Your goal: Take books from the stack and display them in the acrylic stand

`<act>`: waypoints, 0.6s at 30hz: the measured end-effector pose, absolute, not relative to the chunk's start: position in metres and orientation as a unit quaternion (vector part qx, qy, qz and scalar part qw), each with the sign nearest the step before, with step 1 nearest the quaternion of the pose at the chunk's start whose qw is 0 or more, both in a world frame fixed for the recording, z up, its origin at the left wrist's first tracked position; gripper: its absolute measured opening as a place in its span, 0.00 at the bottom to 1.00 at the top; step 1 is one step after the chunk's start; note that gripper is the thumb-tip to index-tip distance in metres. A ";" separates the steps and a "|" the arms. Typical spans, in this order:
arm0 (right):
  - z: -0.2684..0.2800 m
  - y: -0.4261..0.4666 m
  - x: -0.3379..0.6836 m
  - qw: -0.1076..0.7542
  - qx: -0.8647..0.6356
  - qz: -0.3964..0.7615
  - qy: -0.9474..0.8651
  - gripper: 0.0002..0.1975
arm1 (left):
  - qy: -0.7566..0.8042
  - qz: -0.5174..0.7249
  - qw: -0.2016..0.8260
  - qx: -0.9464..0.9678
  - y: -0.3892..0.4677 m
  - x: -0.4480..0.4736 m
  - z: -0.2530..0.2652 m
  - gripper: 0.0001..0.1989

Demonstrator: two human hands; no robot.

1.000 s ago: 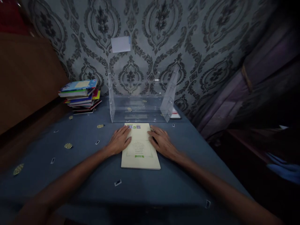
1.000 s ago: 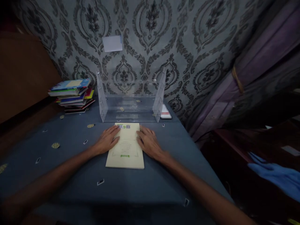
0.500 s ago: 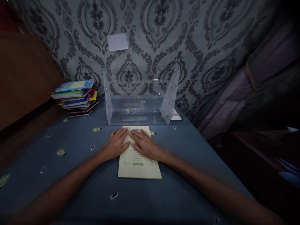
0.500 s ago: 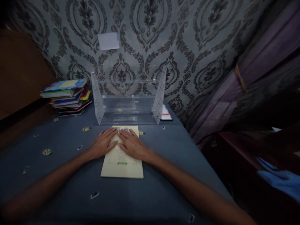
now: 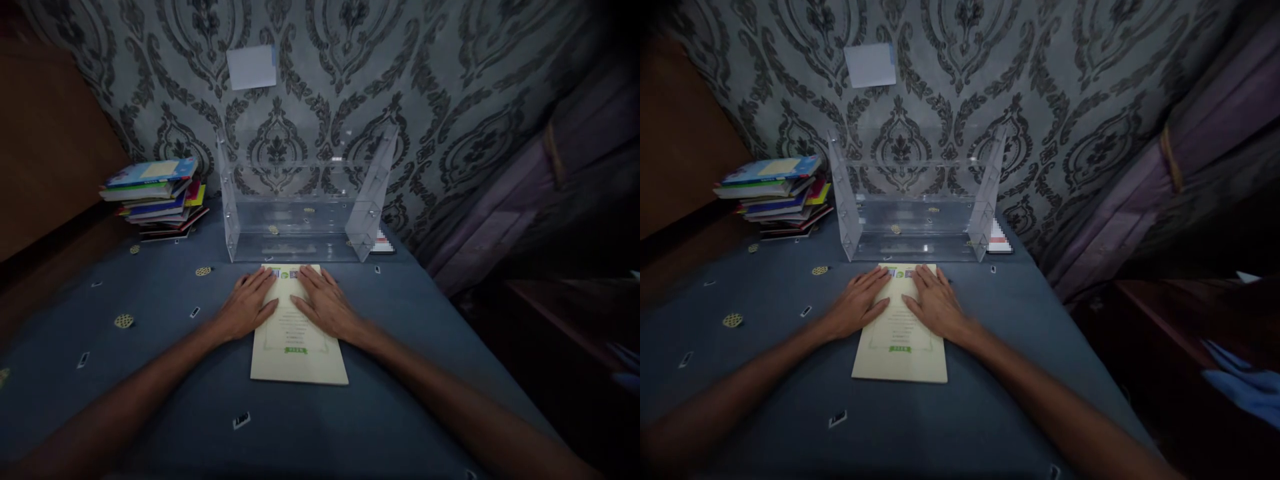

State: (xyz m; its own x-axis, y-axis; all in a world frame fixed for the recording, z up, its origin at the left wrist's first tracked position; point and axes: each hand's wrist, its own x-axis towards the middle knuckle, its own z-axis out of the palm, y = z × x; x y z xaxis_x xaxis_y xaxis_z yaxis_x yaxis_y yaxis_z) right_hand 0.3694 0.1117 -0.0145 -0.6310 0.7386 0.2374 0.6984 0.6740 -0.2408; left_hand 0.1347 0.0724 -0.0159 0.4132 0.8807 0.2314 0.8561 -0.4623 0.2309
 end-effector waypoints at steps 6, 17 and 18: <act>-0.023 0.114 0.383 0.189 -0.437 0.044 -0.878 0.29 | 0.520 0.155 0.048 0.839 0.072 0.134 -0.015 0.27; -0.024 0.124 0.394 0.231 -0.435 0.106 -0.864 0.26 | 0.512 0.128 0.068 0.847 0.076 0.132 -0.012 0.29; -0.025 0.124 0.395 0.236 -0.435 0.109 -0.862 0.26 | 0.510 0.122 0.070 0.849 0.077 0.131 -0.011 0.30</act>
State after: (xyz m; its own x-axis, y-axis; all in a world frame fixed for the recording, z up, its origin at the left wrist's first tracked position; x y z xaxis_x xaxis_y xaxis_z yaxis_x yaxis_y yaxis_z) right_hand 0.3945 0.1241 -0.0246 -0.5109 0.8009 0.3123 0.6982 0.5985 -0.3928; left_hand 0.1312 0.0774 -0.0112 0.4507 0.8823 0.1355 0.8481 -0.4706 0.2436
